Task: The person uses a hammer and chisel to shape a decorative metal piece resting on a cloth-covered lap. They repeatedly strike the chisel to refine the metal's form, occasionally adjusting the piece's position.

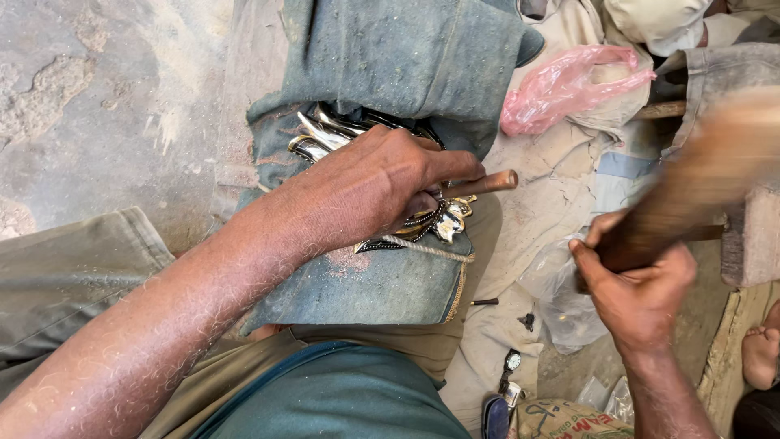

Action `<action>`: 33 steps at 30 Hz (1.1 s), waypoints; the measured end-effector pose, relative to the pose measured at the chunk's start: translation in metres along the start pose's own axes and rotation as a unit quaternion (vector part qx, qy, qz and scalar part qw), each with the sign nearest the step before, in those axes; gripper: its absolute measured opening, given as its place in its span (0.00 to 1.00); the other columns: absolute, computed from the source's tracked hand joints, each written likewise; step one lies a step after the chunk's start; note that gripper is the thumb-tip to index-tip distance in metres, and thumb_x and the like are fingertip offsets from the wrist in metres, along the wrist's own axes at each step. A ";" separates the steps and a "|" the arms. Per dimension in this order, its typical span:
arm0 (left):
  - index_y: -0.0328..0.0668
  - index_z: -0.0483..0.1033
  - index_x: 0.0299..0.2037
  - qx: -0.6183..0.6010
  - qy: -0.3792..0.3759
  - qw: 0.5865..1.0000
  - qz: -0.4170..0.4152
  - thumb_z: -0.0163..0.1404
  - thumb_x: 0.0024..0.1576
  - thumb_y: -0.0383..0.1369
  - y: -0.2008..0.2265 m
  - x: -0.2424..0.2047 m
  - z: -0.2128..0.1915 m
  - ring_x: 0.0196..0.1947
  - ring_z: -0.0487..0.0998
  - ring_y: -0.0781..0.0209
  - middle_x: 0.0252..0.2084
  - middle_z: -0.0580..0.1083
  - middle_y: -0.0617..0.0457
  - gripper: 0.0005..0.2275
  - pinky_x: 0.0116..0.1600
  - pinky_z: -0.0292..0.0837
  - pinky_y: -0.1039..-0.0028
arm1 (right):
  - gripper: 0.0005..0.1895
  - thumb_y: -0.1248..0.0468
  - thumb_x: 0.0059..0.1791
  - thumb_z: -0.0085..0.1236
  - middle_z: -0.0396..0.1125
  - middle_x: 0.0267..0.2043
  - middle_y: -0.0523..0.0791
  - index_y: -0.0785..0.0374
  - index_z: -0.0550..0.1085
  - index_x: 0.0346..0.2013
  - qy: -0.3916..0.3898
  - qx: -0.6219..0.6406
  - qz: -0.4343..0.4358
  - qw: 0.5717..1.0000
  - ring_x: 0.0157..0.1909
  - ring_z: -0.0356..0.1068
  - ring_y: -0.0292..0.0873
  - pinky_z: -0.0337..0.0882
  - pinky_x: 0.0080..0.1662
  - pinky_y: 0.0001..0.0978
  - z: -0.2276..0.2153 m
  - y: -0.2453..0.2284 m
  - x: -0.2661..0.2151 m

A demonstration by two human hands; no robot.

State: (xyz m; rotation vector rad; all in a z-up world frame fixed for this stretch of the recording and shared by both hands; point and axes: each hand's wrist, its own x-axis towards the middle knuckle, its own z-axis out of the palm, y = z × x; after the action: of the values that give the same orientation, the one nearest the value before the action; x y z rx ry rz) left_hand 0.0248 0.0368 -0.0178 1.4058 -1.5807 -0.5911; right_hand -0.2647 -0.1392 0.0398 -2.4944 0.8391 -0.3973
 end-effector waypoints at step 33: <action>0.41 0.74 0.49 -0.020 -0.009 1.000 -0.003 0.58 0.51 0.27 -0.006 -0.011 -0.008 0.37 0.82 0.43 0.32 0.79 0.46 0.15 0.39 0.73 0.52 | 0.09 0.76 0.46 0.66 0.67 0.30 0.46 0.67 0.73 0.36 -0.011 -0.165 0.013 0.986 0.34 0.69 0.39 0.69 0.39 0.33 0.004 -0.012 0.001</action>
State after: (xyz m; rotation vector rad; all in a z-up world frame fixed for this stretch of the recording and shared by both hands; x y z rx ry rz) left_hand 0.0338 0.0473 -0.0219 1.3787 -1.5705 -0.6365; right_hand -0.2567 -0.1298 0.0423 -2.7804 0.9972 -0.2359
